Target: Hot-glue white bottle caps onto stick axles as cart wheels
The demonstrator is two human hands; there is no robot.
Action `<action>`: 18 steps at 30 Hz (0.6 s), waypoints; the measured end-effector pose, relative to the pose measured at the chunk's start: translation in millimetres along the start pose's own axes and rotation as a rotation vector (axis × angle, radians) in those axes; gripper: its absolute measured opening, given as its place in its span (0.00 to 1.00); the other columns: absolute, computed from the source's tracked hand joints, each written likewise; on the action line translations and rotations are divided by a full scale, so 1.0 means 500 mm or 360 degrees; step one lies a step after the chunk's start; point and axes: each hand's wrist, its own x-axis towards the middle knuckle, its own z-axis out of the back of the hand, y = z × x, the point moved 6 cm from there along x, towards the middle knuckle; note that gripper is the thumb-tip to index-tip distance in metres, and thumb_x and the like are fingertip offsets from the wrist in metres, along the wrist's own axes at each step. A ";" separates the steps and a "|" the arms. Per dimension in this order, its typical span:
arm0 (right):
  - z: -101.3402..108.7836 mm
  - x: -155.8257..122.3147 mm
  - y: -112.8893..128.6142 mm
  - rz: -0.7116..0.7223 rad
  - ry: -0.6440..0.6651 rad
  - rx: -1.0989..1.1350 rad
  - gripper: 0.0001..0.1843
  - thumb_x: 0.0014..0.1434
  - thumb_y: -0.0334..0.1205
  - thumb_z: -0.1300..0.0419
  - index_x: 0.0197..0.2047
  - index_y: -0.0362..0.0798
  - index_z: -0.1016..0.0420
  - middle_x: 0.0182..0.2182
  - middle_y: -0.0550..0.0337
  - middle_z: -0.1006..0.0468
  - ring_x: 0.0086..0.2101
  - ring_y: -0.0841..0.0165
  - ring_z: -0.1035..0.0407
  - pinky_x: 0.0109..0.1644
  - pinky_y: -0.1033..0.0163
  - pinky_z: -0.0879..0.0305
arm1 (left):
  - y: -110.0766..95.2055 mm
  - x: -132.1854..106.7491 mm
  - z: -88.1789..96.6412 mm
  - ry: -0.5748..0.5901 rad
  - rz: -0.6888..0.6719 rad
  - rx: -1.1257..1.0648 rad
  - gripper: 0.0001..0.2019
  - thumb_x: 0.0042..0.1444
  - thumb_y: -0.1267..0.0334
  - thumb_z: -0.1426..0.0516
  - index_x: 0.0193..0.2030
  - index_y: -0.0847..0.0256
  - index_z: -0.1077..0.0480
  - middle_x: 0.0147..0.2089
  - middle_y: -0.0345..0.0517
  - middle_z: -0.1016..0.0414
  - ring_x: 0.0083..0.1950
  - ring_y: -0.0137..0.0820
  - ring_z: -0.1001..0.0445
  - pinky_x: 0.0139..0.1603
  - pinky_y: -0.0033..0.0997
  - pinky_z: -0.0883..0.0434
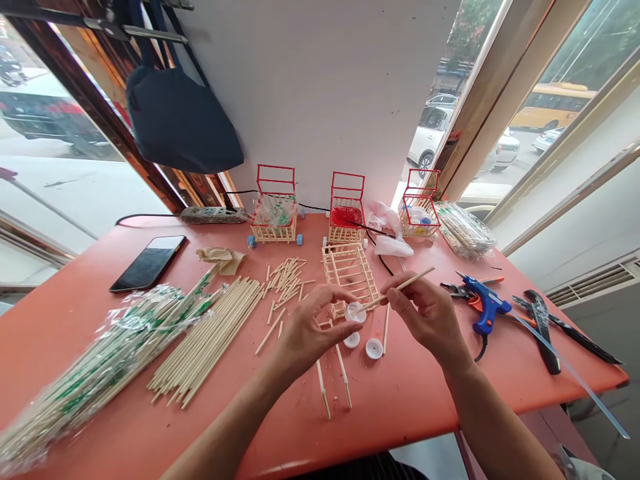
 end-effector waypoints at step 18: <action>-0.005 -0.006 -0.004 0.0052 -0.0063 -0.0114 0.06 0.67 0.37 0.37 0.35 0.49 0.23 0.30 0.62 0.20 0.24 0.73 0.36 0.27 0.67 0.41 | 0.010 -0.020 -0.011 0.0009 0.0020 0.0072 0.11 0.57 0.60 0.32 0.47 0.54 0.16 0.41 0.46 0.15 0.45 0.38 0.20 0.47 0.35 0.23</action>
